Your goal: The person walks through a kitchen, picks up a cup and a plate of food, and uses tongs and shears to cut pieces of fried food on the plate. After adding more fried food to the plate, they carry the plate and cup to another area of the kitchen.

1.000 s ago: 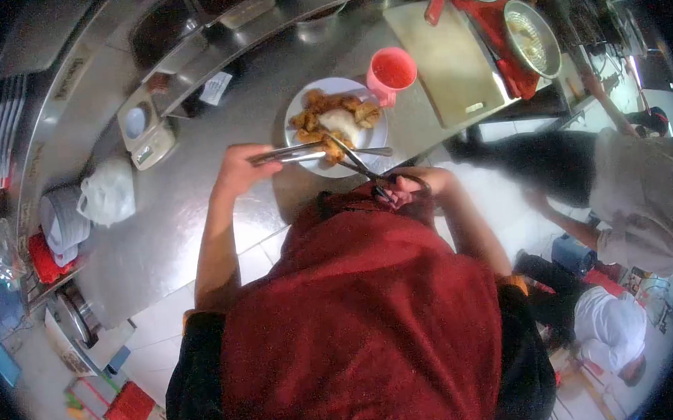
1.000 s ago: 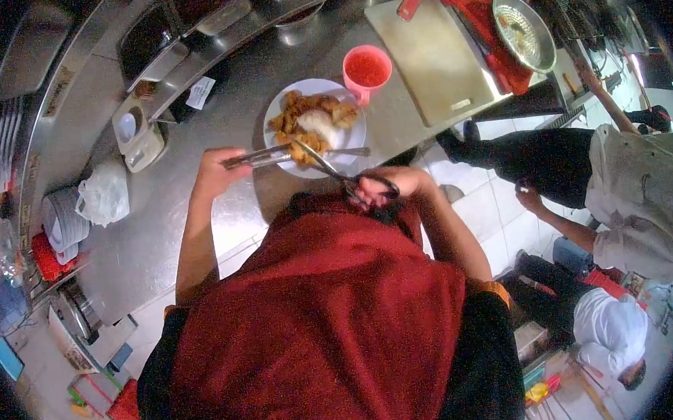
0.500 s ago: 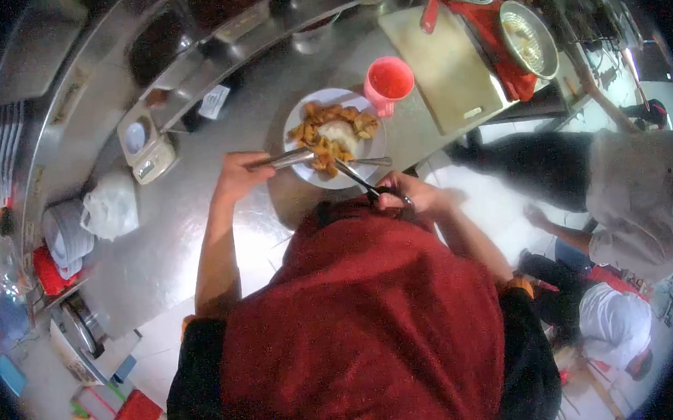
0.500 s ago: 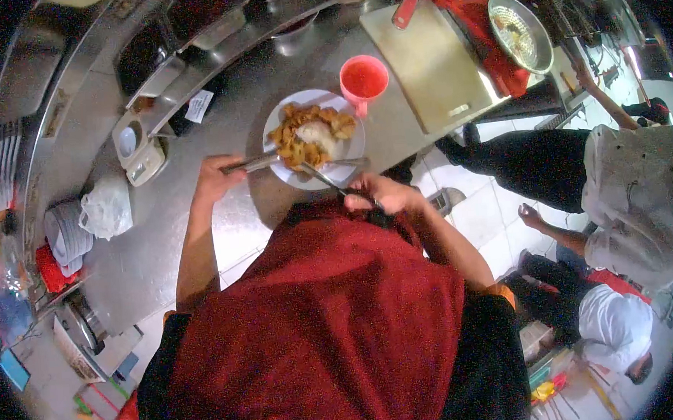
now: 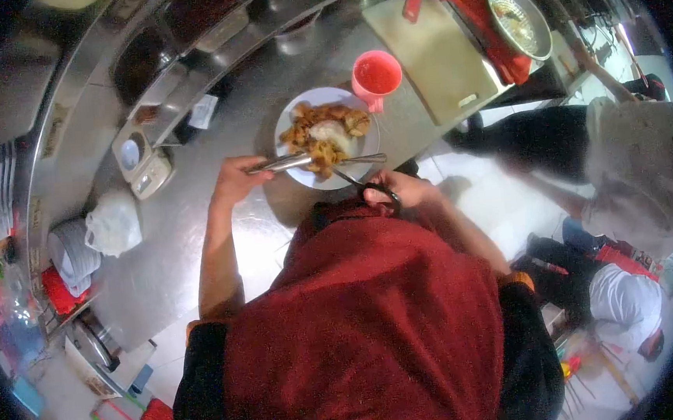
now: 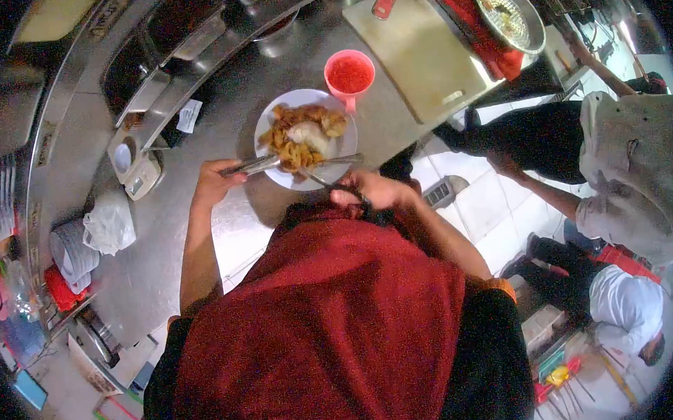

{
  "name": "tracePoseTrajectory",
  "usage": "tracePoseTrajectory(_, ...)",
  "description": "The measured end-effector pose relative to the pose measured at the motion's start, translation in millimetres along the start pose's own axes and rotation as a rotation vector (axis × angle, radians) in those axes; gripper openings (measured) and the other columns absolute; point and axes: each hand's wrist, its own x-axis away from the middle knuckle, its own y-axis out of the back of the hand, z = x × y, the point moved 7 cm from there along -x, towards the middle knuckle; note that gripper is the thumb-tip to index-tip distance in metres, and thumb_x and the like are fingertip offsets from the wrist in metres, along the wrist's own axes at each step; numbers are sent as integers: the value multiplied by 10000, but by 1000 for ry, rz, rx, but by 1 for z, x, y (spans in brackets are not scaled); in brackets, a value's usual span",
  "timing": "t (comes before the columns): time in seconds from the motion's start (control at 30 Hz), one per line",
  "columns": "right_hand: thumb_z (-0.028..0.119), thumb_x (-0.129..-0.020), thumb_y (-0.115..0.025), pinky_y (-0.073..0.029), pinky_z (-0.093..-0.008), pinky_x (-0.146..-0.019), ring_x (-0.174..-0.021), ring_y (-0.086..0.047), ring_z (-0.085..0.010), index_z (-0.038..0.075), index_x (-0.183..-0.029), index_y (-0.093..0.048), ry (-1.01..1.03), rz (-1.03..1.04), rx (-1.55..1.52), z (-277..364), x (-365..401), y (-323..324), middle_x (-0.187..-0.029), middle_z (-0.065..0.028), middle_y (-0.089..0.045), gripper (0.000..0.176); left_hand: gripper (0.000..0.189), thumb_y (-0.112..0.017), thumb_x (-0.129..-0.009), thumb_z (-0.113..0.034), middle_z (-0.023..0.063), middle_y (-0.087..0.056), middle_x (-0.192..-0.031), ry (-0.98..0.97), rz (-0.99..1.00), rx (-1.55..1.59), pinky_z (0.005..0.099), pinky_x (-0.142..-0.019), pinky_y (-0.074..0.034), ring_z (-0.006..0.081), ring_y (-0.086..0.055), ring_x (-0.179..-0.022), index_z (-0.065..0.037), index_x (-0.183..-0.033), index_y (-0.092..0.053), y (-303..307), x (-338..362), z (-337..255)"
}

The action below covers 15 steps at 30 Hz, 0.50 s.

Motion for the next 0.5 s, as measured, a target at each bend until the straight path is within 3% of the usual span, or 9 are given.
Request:
tracePoseTrajectory(0.07,587,-872,-594,-468,-239,-550,-588,-566,-100,55,-817,-612,-25,-15,8,-6,1,-3,-681,-18,-609,535,235,-803,-750,-105,32,-702,-797,38,-13,-31,258,-666,-494,93,-601,-707,-30,-960,-731,2,3,-4)
tracePoseTrajectory(0.13,601,-880,-569,-455,-239,-538,-583,-555,-102,58,-818,-597,-89,-110,-182,-13,4,-1,-680,-13,-594,546,214,-797,-760,-118,28,-700,-789,74,-29,-59,262,-659,-491,97,-598,-697,-40,-949,-736,4,3,-6)
tracePoseTrajectory(0.23,606,-886,-554,-447,-241,-534,-581,-541,-99,60,-833,-588,-163,-205,-244,-23,7,4,-696,-6,-585,550,248,-796,-771,-219,51,-699,-773,97,-52,-209,250,-658,-485,106,-602,-684,-63,-954,-737,4,1,-21)
tracePoseTrajectory(0.3,604,-886,-556,-449,-246,-537,-578,-538,-100,58,-837,-587,-191,-220,-237,-13,8,2,-706,-8,-588,549,348,-769,-774,-385,92,-701,-783,114,-99,-664,279,-629,-501,164,-644,-656,-94,-961,-737,3,6,-65)
tracePoseTrajectory(0.33,603,-886,-557,-450,-250,-539,-575,-535,-101,57,-840,-587,-220,-234,-229,-10,8,2,-717,-10,-591,548,348,-769,-774,-385,92,-701,-783,115,-102,-664,279,-629,-501,164,-644,-656,-94,-961,-737,4,6,-60)
tracePoseTrajectory(0.4,594,-890,-557,-447,-245,-549,-586,-530,-94,51,-882,-600,-204,-220,-174,-16,5,9,-724,-7,-588,545,470,-732,-740,-538,127,-695,-802,-212,-290,-907,348,-636,-519,258,-674,-697,-119,-954,-737,3,11,-77)
tracePoseTrajectory(0.47,586,-894,-557,-443,-240,-558,-598,-524,-87,45,-924,-612,-193,-202,-117,-17,9,13,-731,-3,-584,544,491,-716,-731,-569,128,-694,-801,-215,-347,-901,379,-650,-519,290,-670,-726,-121,-929,-736,5,15,-85)
tracePoseTrajectory(0.5,579,-896,-556,-468,-275,-602,-650,-566,-133,41,-987,-624,-136,-199,-41,-8,13,14,-759,-33,-619,549,514,-701,-721,-601,130,-693,-800,-221,-405,-898,410,-663,-519,322,-666,-755,-123,-905,-735,7,19,-100)
